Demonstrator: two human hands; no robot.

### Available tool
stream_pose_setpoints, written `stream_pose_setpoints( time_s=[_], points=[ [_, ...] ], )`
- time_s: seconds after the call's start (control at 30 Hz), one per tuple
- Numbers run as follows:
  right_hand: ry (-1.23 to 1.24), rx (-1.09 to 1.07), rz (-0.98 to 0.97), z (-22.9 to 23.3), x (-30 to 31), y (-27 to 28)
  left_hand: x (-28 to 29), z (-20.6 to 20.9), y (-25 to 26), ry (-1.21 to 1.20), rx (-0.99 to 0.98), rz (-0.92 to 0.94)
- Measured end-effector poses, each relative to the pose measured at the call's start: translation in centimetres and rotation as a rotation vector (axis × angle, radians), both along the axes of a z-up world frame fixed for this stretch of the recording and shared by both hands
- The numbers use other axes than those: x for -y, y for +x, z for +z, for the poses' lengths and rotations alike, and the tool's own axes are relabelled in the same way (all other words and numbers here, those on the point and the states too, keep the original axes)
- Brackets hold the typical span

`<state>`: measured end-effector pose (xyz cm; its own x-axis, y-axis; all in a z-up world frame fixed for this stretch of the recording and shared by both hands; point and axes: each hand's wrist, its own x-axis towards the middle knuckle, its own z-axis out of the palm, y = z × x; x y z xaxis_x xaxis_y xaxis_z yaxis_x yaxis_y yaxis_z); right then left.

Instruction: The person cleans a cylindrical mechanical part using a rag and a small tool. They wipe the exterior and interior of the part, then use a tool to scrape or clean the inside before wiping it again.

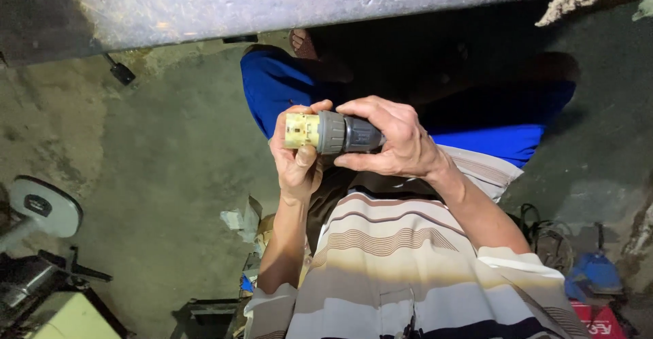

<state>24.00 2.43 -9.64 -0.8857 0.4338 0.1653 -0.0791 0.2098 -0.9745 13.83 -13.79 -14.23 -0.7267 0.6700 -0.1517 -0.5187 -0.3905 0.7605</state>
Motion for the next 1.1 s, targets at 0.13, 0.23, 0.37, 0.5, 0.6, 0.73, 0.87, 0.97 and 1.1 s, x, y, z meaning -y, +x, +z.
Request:
stream_pose_setpoints(
  time_s=[0.13, 0.23, 0.37, 0.5, 0.6, 0.73, 0.87, 0.97, 1.1],
  points=[
    [0.121, -0.015, -0.014, -0.7, 0.4, 0.5, -1.7, 2.3, 0.0, -0.088, -0.082, -0.043],
    [0.207, -0.021, -0.057, -0.7, 0.9, 0.7, -2.8, 3.4, -0.7, -0.199, -0.202, -0.013],
    [0.277, -0.012, -0.094, -0.7, 1.9, 0.4, -3.6, 2.8, -1.8, -0.409, -0.277, 0.052],
    [0.283, -0.016, -0.13, -0.7, 1.2, 0.6, -4.1, 3.9, -2.0, -0.559, -0.381, 0.029],
    [0.25, -0.065, -0.132, -0.8, 0.6, 0.8, -4.1, 3.5, -1.3, -0.521, -0.372, 0.079],
    [0.209, -0.08, -0.134, -1.3, 0.0, 1.3, -3.8, 3.5, -0.2, -0.401, -0.07, 0.076],
    [0.199, -0.112, -0.102, -1.1, -0.6, 1.7, -2.6, 2.1, 0.0, -0.355, -0.157, 0.008],
    [0.214, -0.164, -0.077, -0.7, -1.1, 1.6, -2.9, 3.7, -0.4, -0.42, -0.362, -0.02],
    [0.208, -0.188, -0.06, 0.0, -1.5, 1.3, -2.2, 3.3, -0.3, -0.485, -0.409, -0.043]
  ],
)
